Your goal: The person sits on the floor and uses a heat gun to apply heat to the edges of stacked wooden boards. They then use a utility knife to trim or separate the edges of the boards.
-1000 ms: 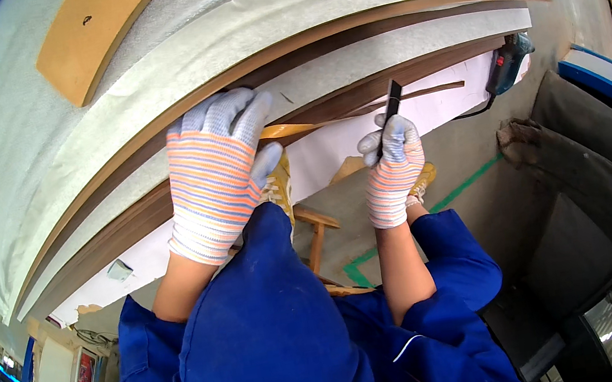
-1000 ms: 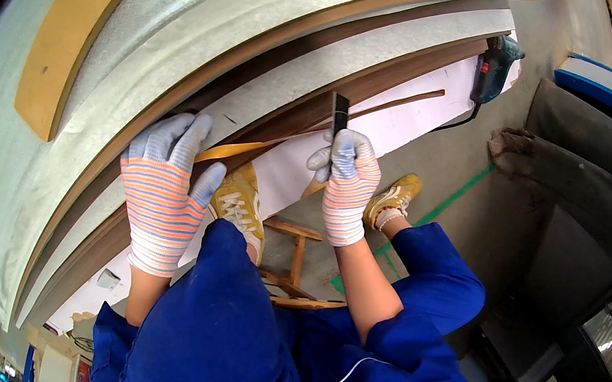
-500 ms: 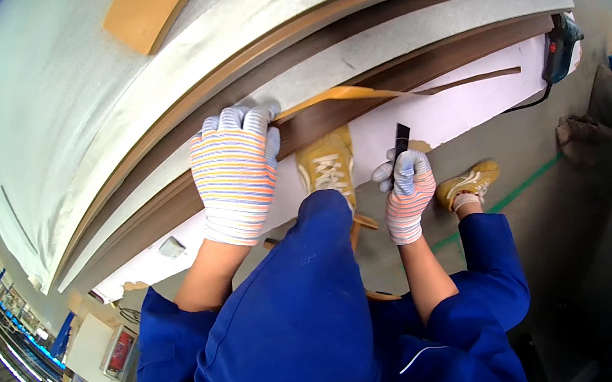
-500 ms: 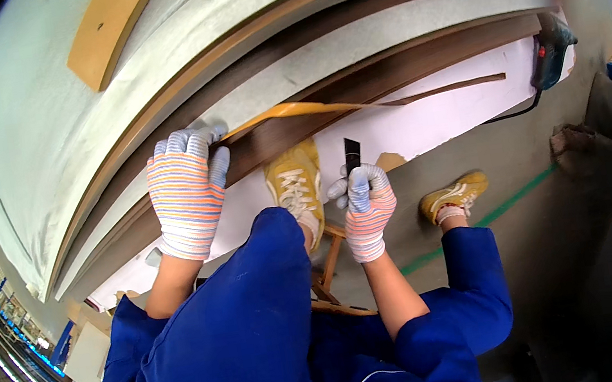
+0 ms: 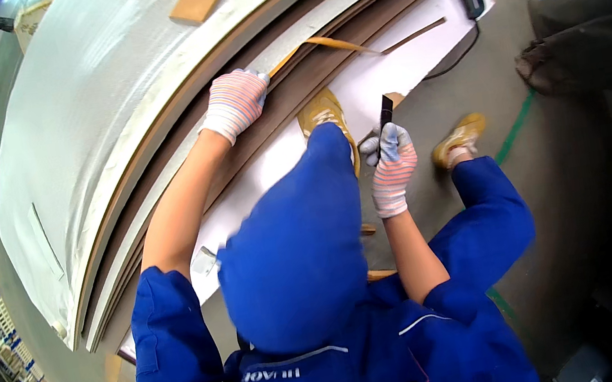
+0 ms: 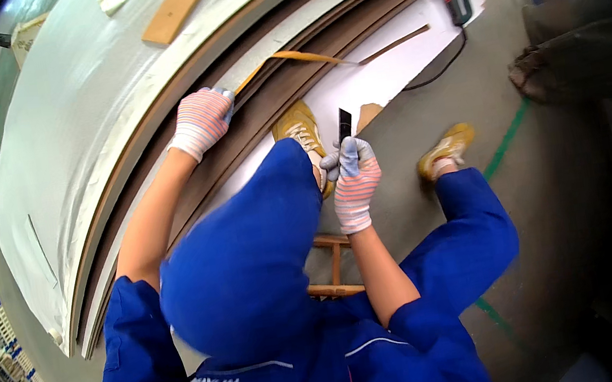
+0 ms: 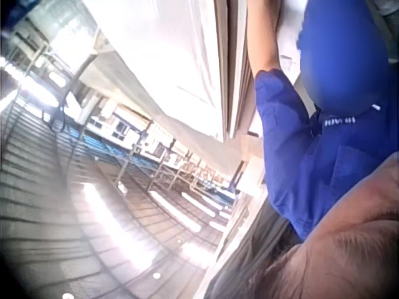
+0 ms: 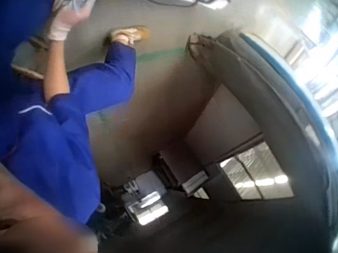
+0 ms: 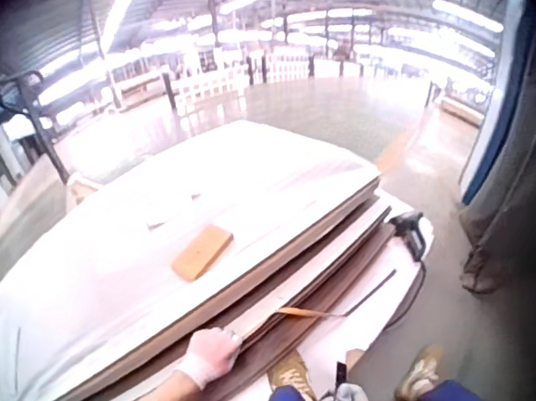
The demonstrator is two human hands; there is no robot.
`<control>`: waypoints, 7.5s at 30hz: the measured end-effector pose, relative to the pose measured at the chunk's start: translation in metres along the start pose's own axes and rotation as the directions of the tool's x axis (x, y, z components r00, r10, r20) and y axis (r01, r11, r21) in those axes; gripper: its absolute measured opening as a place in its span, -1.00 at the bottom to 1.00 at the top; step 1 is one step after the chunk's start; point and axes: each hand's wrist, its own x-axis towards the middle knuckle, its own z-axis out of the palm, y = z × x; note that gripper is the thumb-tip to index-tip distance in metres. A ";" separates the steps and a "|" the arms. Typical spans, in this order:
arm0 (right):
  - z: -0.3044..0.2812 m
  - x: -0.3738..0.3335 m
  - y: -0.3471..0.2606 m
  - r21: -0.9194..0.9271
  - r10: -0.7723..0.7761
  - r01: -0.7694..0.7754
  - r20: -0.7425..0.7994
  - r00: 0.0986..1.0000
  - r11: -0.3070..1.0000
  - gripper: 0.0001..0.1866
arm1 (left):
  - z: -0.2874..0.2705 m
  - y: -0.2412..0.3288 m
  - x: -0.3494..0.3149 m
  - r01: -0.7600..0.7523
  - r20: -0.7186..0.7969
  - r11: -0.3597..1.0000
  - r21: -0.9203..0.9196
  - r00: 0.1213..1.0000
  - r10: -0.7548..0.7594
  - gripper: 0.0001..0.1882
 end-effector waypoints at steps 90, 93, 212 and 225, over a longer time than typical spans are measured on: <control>0.121 0.121 0.018 -0.476 0.190 -0.026 0.300 0.935 0.879 -0.73 | 0.008 -0.007 -0.028 0.266 -0.118 0.855 -0.446 0.929 -0.351 -0.87; 0.123 0.118 0.018 -0.464 0.211 -0.050 0.304 0.929 0.885 -0.73 | 0.013 -0.007 -0.028 0.245 -0.185 0.864 -0.439 0.917 -0.354 -0.87; 0.169 0.004 0.050 -0.622 0.393 0.022 0.522 0.757 0.783 -0.70 | -0.012 -0.064 -0.083 0.046 0.462 0.954 -0.298 0.881 0.102 -0.90; 0.167 0.002 0.054 -0.568 0.344 0.027 0.535 0.771 0.823 -0.73 | -0.038 -0.073 -0.130 0.431 0.487 0.846 -0.313 0.838 -0.247 -0.56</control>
